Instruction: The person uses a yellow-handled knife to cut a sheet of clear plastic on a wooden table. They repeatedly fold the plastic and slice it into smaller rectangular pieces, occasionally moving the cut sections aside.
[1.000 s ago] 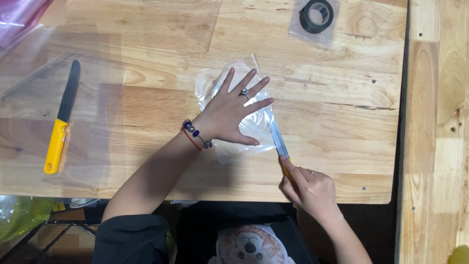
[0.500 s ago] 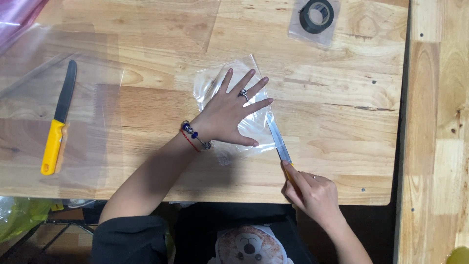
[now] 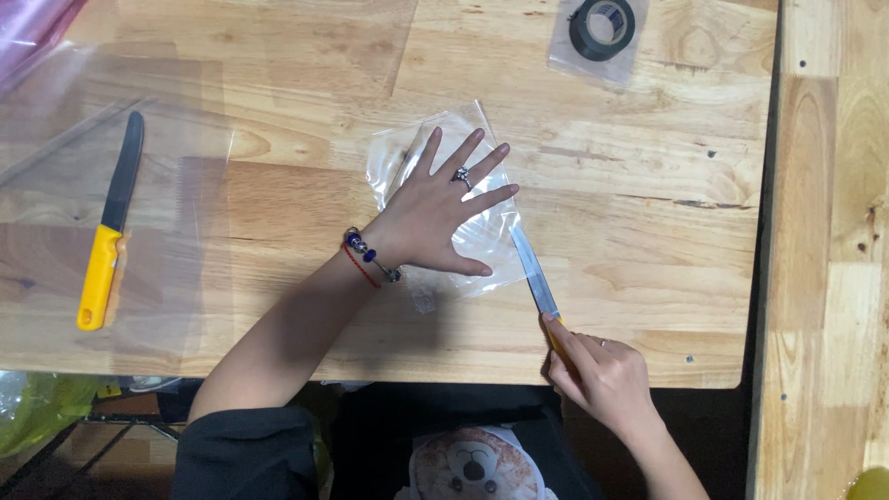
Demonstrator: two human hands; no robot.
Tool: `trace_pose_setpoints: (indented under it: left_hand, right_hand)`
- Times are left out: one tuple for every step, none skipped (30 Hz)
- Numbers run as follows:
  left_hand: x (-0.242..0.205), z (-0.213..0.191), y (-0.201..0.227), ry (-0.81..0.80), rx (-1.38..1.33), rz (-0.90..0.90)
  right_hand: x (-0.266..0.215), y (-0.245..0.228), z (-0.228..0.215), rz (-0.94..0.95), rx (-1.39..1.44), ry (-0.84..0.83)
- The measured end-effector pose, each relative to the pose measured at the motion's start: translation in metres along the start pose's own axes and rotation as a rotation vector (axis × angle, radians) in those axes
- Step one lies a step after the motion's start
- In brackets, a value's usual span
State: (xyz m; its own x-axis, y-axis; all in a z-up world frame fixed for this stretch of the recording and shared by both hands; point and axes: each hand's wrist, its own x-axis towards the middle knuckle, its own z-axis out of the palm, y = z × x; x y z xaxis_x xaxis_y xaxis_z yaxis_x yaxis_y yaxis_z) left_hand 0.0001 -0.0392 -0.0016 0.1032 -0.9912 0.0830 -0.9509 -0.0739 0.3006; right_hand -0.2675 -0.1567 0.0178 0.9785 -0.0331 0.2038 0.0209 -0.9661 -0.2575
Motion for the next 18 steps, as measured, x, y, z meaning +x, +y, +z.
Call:
trace_pose_setpoints:
  left_hand:
    - [0.0, -0.001, 0.0, 0.001, 0.001, -0.001]
    - [0.0, -0.002, 0.0, -0.009, 0.009, -0.003]
    - [0.001, -0.002, 0.001, -0.02, 0.015, -0.002]
    - [0.001, -0.001, 0.001, -0.02, 0.015, -0.001]
    - [0.001, -0.001, 0.001, -0.017, 0.005, -0.003]
    - [0.001, -0.001, 0.001, -0.015, -0.004, -0.006]
    - [0.001, -0.002, 0.001, -0.016, -0.004, -0.007]
    - [0.001, -0.002, 0.001, -0.031, -0.004, -0.008]
    - [0.002, -0.003, 0.001, -0.046, -0.004, -0.009]
    - [0.002, -0.006, 0.003, -0.047, -0.004, -0.01]
    - [0.002, -0.01, 0.004, -0.117, 0.019, -0.034]
    - [0.003, -0.014, 0.006, -0.187, 0.041, -0.058]
    - [0.003, -0.014, 0.005, -0.187, 0.042, -0.06]
    - [0.002, -0.014, 0.005, -0.183, 0.02, -0.058]
    - [0.003, -0.014, 0.004, -0.179, -0.003, -0.052]
    - [0.003, -0.014, 0.004, -0.179, -0.003, -0.052]
    - [0.003, -0.014, 0.005, -0.176, 0.015, -0.054]
    - [0.002, -0.014, 0.005, -0.173, 0.033, -0.056]
  right_hand:
    - [0.005, -0.002, -0.001, -0.002, 0.0, 0.001]
    - [0.009, -0.004, -0.003, -0.035, -0.004, 0.019]
    - [0.013, -0.007, -0.004, -0.066, -0.009, 0.036]
    - [0.015, -0.007, -0.003, -0.066, -0.01, 0.037]
    - [0.019, -0.008, -0.002, -0.078, -0.035, 0.034]
    - [0.022, -0.008, -0.001, -0.091, -0.059, 0.032]
    - [0.025, -0.008, 0.001, -0.092, -0.058, 0.031]
    - [0.029, -0.007, 0.002, -0.084, -0.054, 0.036]
    - [0.033, -0.007, 0.004, -0.077, -0.051, 0.042]
    - [0.036, -0.006, 0.004, -0.078, -0.05, 0.042]
    - [0.039, -0.005, 0.004, -0.028, -0.041, -0.003]
    - [0.042, -0.004, 0.005, 0.023, -0.033, -0.049]
    - [0.043, -0.004, 0.004, 0.021, -0.031, -0.049]
    - [0.043, -0.004, 0.004, 0.029, -0.023, -0.057]
    - [0.042, -0.004, 0.004, 0.041, -0.016, -0.065]
    - [0.047, -0.005, -0.001, 0.041, -0.016, -0.064]
    - [0.05, -0.006, -0.005, 0.05, 0.012, -0.087]
    - [0.054, -0.007, -0.01, 0.058, 0.039, -0.111]
